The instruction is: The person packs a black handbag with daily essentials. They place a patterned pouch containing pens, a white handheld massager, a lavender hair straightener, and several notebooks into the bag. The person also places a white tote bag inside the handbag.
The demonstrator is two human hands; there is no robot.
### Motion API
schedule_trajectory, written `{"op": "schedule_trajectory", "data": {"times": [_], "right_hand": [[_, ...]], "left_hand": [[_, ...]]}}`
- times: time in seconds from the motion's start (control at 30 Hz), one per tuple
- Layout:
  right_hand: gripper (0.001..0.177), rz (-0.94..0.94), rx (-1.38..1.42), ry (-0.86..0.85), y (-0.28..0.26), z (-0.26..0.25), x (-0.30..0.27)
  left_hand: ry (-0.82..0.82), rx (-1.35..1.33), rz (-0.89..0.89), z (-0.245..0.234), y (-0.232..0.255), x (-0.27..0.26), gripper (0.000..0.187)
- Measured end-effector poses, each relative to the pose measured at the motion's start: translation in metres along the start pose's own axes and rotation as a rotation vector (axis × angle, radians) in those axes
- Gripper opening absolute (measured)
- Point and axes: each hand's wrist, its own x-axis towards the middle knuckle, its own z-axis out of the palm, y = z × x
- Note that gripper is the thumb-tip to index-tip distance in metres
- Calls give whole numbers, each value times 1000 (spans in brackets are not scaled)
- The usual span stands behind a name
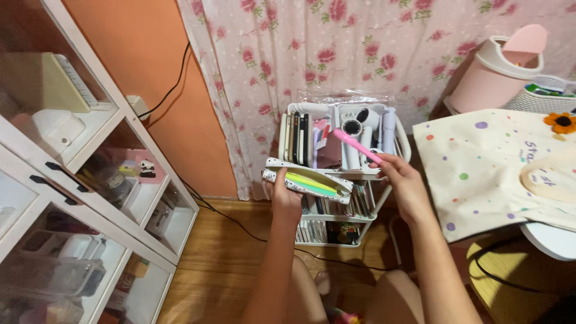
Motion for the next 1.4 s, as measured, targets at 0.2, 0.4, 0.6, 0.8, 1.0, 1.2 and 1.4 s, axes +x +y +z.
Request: {"op": "schedule_trajectory", "data": {"times": [0.2,0.4,0.6,0.8,1.0,1.2,1.4], "right_hand": [[12,-211,9,-115,-43,-26,-49],[14,-153,-350,-38,-49,-18,-86],[13,-605,-873,194,-56,21,-101],[19,-827,-1007,126,-57,42,-90],[14,-708,-990,-3,-38,39,-74],[14,-418,-607,115,-19,23,-39],[21,-272,-548,16,1,26,22]], "left_hand": [[-82,-45,-105,4,-22,-5,25],[-129,-69,-256,1,-45,-5,30],[-195,-44,-331,2,-55,-1,33],[-63,-16,-382,4,-45,-4,41],[14,151,-360,3,-30,-2,49],[-34,110,-252,-15,-17,16,45],[-10,228,-246,-23,17,63,49]]}}
